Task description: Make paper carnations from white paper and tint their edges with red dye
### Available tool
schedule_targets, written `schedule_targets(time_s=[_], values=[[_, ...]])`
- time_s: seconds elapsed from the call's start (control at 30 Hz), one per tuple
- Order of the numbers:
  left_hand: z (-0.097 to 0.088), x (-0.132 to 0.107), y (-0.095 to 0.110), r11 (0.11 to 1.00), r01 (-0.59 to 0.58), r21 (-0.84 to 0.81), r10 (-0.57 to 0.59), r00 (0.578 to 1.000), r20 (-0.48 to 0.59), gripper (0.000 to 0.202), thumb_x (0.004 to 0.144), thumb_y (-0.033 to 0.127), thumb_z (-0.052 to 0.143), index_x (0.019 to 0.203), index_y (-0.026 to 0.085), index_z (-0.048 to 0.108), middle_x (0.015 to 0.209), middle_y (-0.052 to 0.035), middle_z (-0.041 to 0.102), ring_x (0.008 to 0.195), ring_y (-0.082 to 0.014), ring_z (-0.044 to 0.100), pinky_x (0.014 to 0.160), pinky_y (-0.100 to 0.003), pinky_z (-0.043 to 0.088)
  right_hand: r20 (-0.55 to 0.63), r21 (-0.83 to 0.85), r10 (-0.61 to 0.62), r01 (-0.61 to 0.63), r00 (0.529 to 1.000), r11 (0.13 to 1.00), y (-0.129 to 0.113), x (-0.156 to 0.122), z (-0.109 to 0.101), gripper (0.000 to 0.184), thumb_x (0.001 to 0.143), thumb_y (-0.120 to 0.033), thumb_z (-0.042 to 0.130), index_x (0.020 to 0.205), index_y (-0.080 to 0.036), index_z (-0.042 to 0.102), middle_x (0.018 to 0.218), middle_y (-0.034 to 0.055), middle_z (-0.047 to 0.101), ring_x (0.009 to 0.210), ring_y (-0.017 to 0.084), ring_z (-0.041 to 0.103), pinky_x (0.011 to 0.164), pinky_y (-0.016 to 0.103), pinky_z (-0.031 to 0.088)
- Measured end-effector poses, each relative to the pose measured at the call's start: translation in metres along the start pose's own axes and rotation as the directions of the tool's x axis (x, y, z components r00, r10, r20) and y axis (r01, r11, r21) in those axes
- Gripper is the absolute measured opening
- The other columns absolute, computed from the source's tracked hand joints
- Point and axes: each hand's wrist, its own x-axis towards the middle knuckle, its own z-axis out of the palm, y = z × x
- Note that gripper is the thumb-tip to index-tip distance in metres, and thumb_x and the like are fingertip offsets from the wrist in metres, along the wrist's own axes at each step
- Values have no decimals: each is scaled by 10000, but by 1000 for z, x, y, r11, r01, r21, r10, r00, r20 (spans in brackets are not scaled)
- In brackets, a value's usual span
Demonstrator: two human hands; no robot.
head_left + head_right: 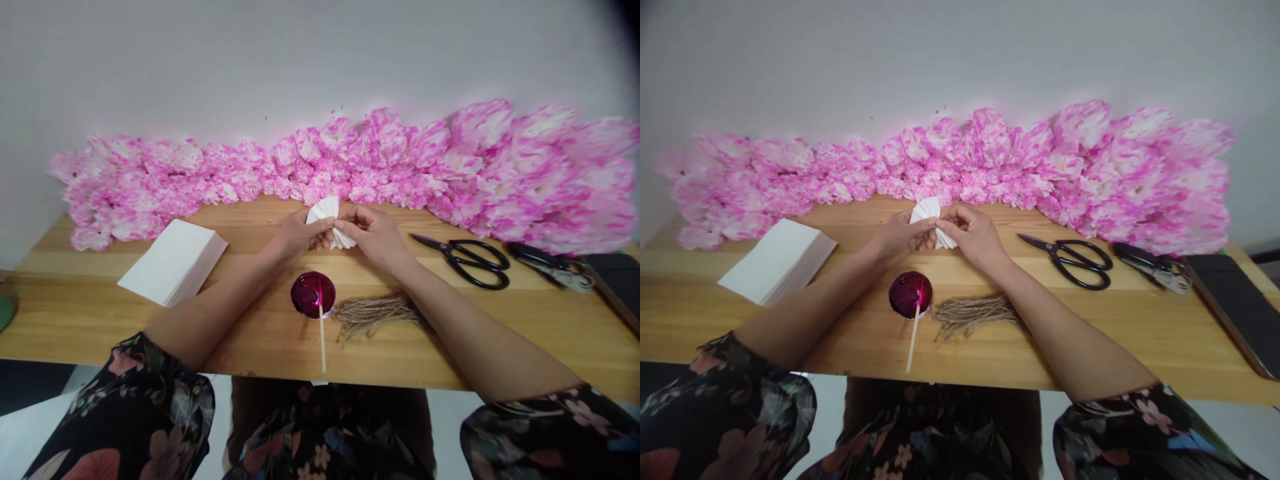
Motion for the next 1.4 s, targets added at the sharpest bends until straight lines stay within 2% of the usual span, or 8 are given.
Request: schedule_targets(time_s=[0.13, 0.3, 0.4, 0.5, 0.67, 0.83, 1.17, 1.4], values=[[0, 1, 2, 1000, 3, 23, -3, 1000, 2, 322, 882, 419, 691, 799, 136, 562, 617, -12, 645, 477, -82, 579, 439, -192, 404, -27, 24, 2, -2, 1000, 1000, 2, 2, -1, 232, 792, -419, 717, 754, -205, 634, 715, 1, 630, 651, 140, 513, 605, 288, 395], [-1, -1, 4, 947, -30, 319, 61, 994, -89, 470, 866, 565, 646, 681, 137, 593, 550, -7, 594, 429, -67, 507, 422, -201, 369, -93, 4, -7, 7, 996, 1000, 1, 3, -2, 201, 783, -366, 692, 703, -210, 594, 708, -1, 607, 653, 139, 497, 619, 294, 382], [1, -7, 5, 867, -119, 484, 183, 979, -86, 440, 819, 519, 708, 616, 147, 592, 535, 8, 564, 463, -61, 475, 451, -197, 344, -97, -34, -17, 13, 995, 999, -1, 2, -2, 190, 781, -345, 685, 687, -214, 584, 689, -6, 589, 642, 138, 477, 617, 294, 371], [3, -10, 5, 801, -193, 567, 264, 963, -45, 340, 820, 409, 710, 630, 155, 589, 566, 15, 570, 510, -67, 468, 492, -199, 330, -86, -33, -31, 29, 996, 999, -2, 2, -2, 198, 782, -338, 686, 676, -216, 573, 671, -13, 563, 630, 134, 456, 614, 294, 360], [-1, -7, 1, 759, -297, 579, 313, 947, 75, 264, 889, 296, 574, 659, 164, 569, 616, 6, 592, 567, -85, 495, 571, -210, 371, -67, 35, -8, 10, 998, 999, 1, 2, -2, 308, 812, -462, 671, 665, -221, 547, 667, -13, 531, 649, 143, 449, 613, 293, 352], [-1, -6, 1, 679, -385, 624, 373, 914, 159, 255, 882, 225, 545, 633, 168, 541, 620, 14, 569, 616, -97, 505, 625, -226, 368, -97, 54, 25, -20, 995, 998, 1, 1, -2, 359, 804, -523, 675, 660, -223, 542, 669, -10, 528, 647, 144, 445, 606, 294, 341], [5, -12, 9, 618, -402, 676, 390, 903, 181, 233, 863, 216, 532, 633, 175, 528, 614, 17, 554, 620, -114, 501, 631, -244, 351, -129, 26, 8, -5, 992, 1000, 5, 3, 1, 391, 817, -554, 650, 660, -230, 499, 658, -12, 480, 651, 147, 420, 588, 291, 313], [2, -10, 4, 635, -417, 651, 409, 896, 175, 252, 898, 257, 529, 660, 180, 503, 617, 24, 517, 607, -111, 465, 612, -249, 335, -123, 145, 93, -75, 988, 987, 8, 4, 4, 384, 778, -543, 681, 655, -219, 516, 658, -19, 488, 621, 131, 415, 583, 283, 329]])
